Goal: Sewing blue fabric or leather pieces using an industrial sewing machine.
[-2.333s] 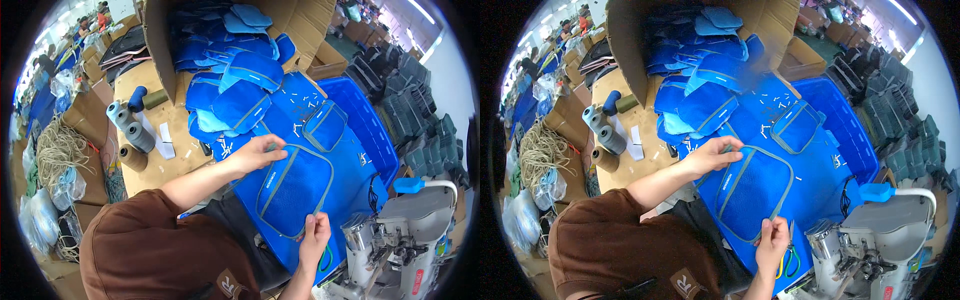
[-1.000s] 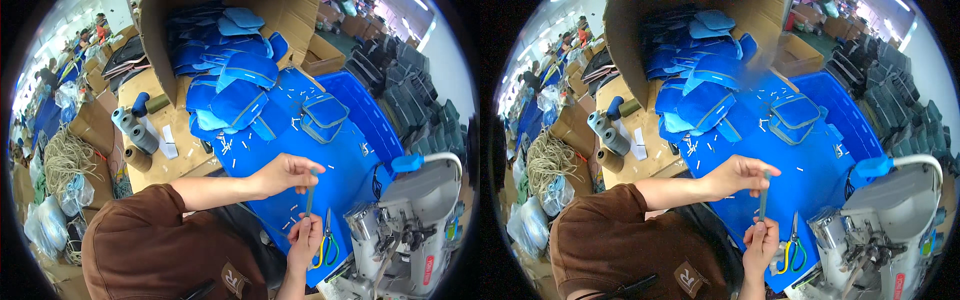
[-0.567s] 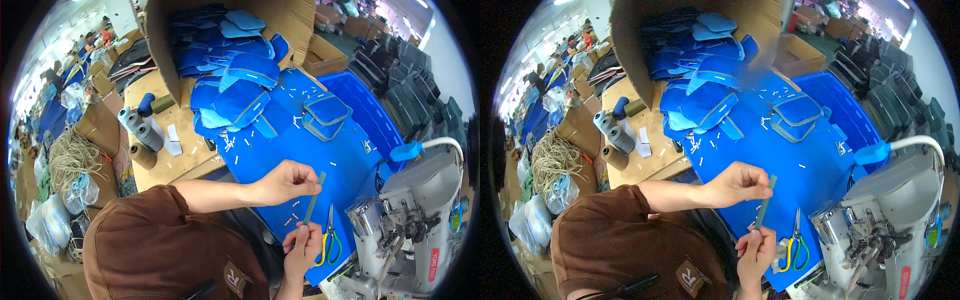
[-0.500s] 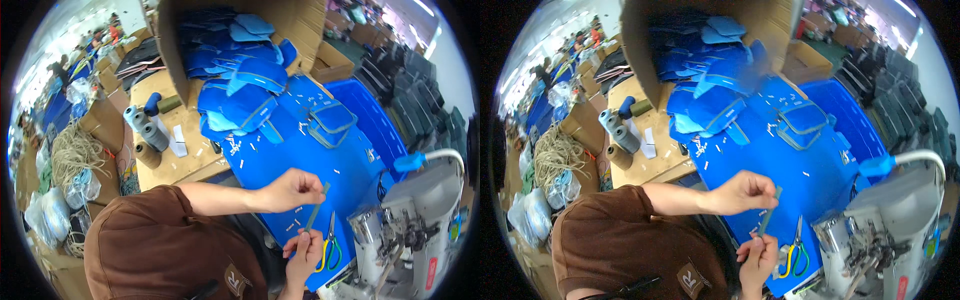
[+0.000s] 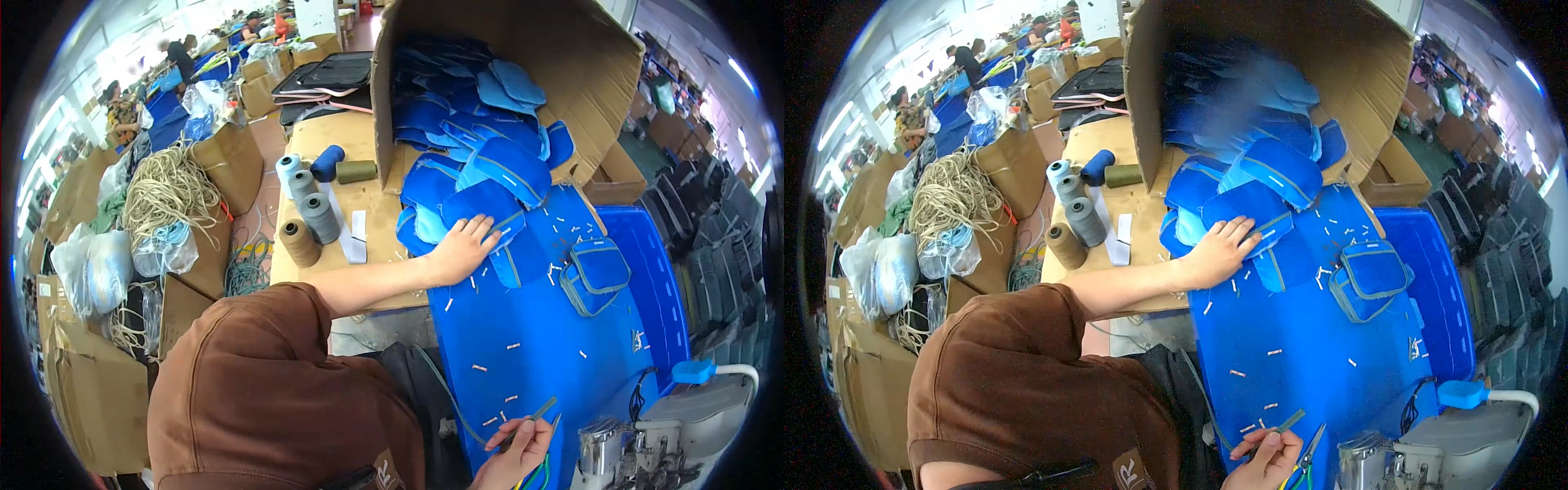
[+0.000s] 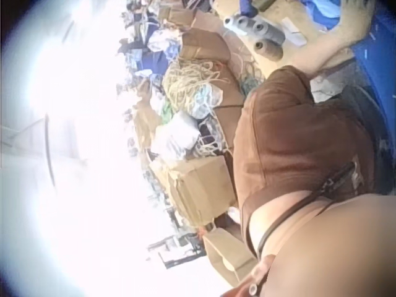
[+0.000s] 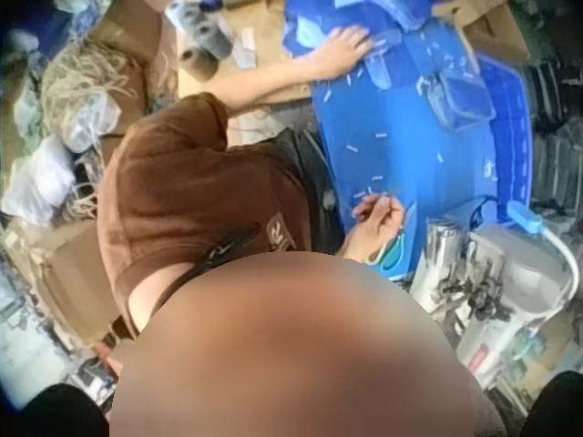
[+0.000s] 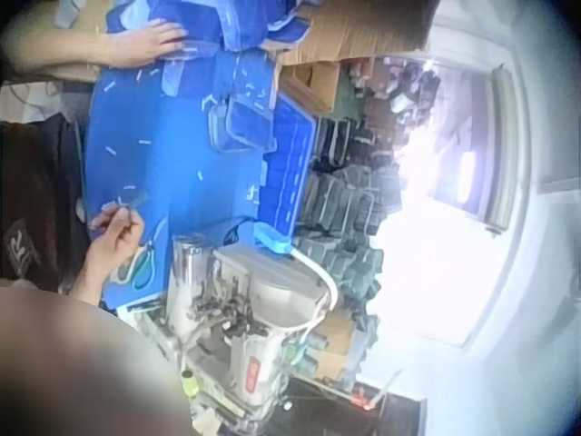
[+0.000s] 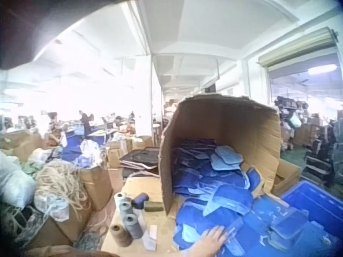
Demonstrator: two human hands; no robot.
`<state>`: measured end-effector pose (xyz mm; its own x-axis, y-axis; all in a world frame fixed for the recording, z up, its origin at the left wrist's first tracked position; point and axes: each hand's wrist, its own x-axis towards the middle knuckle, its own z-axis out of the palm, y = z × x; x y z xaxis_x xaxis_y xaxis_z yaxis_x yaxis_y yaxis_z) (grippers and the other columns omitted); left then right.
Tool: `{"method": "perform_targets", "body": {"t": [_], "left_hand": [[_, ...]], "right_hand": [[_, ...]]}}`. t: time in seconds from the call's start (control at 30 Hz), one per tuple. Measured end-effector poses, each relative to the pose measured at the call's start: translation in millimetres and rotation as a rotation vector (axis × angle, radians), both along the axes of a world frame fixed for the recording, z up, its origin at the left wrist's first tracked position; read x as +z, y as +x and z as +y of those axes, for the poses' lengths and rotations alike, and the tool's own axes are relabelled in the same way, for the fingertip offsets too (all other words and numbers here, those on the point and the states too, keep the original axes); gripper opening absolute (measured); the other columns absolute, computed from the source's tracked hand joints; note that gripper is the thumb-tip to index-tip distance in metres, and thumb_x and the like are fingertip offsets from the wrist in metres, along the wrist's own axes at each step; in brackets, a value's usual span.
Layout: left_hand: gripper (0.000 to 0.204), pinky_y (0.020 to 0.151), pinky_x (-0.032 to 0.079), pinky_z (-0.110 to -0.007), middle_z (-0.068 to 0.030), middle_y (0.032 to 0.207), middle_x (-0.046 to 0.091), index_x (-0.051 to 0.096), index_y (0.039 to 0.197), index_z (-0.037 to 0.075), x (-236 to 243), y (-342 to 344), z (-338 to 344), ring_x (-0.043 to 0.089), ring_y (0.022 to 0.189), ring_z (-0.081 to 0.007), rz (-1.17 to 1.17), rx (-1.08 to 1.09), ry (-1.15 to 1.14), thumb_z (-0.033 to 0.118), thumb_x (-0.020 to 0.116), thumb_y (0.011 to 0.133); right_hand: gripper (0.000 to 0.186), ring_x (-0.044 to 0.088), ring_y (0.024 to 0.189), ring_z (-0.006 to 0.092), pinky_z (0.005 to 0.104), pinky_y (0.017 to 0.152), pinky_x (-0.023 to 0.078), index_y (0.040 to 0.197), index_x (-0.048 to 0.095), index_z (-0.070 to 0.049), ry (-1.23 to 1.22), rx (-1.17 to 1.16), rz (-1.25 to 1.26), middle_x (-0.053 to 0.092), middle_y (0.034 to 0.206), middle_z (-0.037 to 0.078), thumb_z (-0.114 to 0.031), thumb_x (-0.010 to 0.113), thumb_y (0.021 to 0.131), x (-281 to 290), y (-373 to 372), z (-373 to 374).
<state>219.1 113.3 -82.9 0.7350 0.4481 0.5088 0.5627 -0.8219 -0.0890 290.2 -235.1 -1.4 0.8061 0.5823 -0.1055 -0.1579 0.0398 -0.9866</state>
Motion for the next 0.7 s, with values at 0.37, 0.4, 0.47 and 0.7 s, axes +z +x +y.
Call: {"method": "perform_targets", "body": {"t": [0.37,0.4,0.47,0.7], "left_hand": [[0.013,0.074,0.048,-0.039,-0.0105,0.09,0.062,0.057,0.091,0.006,0,-8,35,0.064,0.085,-0.0271,-0.037,-0.16,0.01,0.015,0.058,0.082],[0.012,0.073,0.047,-0.039,-0.0082,0.082,0.06,0.056,0.089,0.006,7,-10,38,0.063,0.082,-0.0267,-0.081,-0.149,0.051,0.016,0.058,0.083],[0.011,0.073,0.046,-0.037,-0.0072,0.081,0.06,0.054,0.087,0.007,29,-7,45,0.062,0.081,-0.0245,-0.203,-0.141,0.076,0.017,0.057,0.083],[0.019,0.074,0.047,-0.043,-0.0108,0.087,0.056,0.056,0.097,0.0,92,8,-62,0.058,0.083,-0.0291,-0.484,-0.895,0.195,0.017,0.054,0.089]], "right_hand": [[0.013,0.047,0.055,0.0116,0.0239,0.049,0.04,0.102,0.054,-0.003,-0.134,0.04,-0.332,0.055,0.071,0.006,-0.009,0.063,0.095,0,-3,6],[0.011,0.049,0.058,0.0124,0.0253,0.051,0.041,0.102,0.053,-0.002,-0.094,0.135,-0.195,0.057,0.073,0.007,-0.011,0.059,0.099,-6,4,-5],[0.013,0.05,0.06,0.0124,0.0257,0.052,0.041,0.102,0.052,-0.002,-0.064,0.245,-0.045,0.059,0.075,0.008,-0.014,0.055,0.103,-3,8,-9],[0.016,0.05,0.059,0.0131,0.0258,0.052,0.04,0.103,0.052,-0.002,-0.089,0.262,-0.178,0.06,0.078,0.009,-0.017,0.057,0.103,1,8,-23]]}}
